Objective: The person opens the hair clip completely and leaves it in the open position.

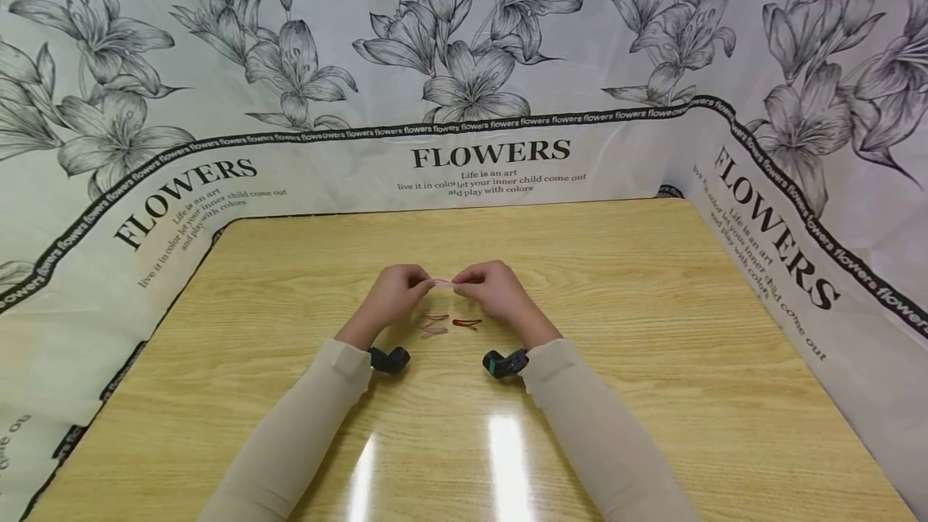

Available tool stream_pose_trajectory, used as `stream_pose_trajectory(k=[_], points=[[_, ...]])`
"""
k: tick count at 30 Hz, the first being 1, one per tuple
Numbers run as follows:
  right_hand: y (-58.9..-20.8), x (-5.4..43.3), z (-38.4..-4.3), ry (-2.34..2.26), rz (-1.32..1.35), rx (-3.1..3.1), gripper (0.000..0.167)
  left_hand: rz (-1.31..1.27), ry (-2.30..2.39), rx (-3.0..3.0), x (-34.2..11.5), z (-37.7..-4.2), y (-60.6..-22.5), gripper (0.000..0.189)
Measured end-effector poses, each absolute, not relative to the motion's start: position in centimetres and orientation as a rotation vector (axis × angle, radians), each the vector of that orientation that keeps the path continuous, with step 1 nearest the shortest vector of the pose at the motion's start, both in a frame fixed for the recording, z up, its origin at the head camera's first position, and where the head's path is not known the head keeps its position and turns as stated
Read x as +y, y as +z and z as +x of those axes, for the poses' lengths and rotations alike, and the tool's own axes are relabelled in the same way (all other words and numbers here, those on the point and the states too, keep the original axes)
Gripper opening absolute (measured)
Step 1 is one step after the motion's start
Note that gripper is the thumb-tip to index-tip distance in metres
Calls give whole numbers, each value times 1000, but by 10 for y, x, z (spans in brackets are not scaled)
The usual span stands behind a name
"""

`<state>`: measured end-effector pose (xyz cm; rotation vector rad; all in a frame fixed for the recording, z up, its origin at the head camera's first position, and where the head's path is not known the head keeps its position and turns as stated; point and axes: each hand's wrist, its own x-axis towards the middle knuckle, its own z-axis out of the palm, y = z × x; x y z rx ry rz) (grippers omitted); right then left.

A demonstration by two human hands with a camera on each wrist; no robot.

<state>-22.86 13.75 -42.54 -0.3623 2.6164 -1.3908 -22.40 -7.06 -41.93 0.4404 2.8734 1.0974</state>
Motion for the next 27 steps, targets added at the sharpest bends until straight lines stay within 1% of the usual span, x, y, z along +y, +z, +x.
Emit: stream_pose_trajectory(k=[13, 20, 27], points=[[-433, 140, -230, -1617, -318, 2419, 20, 388, 1205, 2776, -73, -213, -422, 24], [-433, 139, -228, -1691, -287, 2350, 20, 412, 1293, 2698, -78, -212, -426, 24], [-433, 141, -228, -1718, -310, 2299, 25, 410, 1347, 2701, -79, -211, -426, 26]])
